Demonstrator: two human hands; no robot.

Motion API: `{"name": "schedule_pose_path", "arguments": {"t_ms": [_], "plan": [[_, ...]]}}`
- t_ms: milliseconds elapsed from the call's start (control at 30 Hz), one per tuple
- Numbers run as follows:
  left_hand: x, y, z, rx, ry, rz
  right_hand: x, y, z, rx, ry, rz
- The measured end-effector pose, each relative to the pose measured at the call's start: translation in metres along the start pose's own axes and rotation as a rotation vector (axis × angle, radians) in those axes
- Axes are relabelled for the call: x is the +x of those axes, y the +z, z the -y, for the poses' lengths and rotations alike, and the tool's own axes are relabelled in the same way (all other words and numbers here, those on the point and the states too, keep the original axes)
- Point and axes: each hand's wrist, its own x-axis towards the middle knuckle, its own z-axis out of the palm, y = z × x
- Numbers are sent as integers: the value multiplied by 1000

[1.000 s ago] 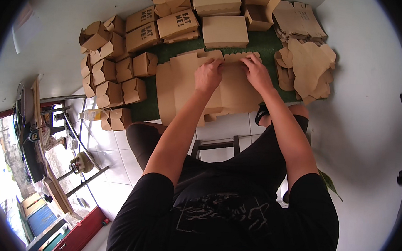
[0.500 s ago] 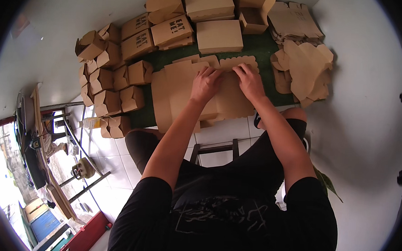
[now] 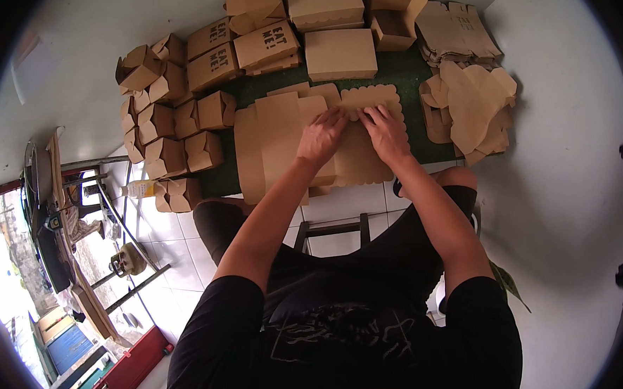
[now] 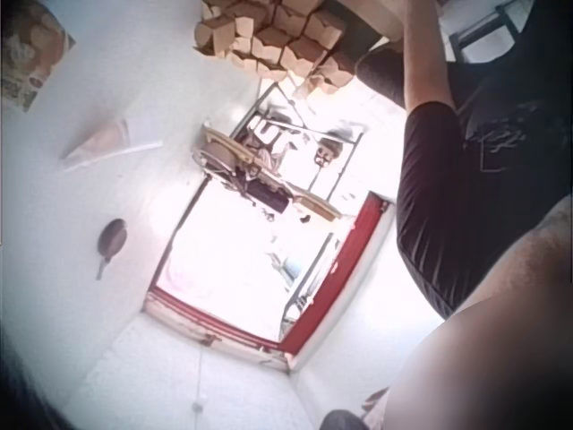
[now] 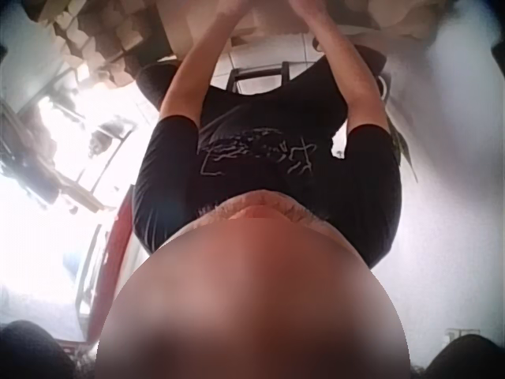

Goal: The person folds flat cardboard pieces into small boxes by hand, creasing edges and tucking flaps to form the box shape. They handle multiple pieces sequentially and place finished boxes on the table.

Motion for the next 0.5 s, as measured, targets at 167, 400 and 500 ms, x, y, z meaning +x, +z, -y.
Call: {"name": "schedule_pose_path", "arguments": {"t_ms": [167, 400, 500], "plan": [[-6, -1, -14, -48, -65, -10, -4, 0, 5, -6, 2, 2], [-9, 8, -29, 138, -56, 134, -8, -3, 12, -8, 5, 50], [-5, 11, -33, 229, -53, 223, -9, -2, 13, -54, -1, 51]]}}
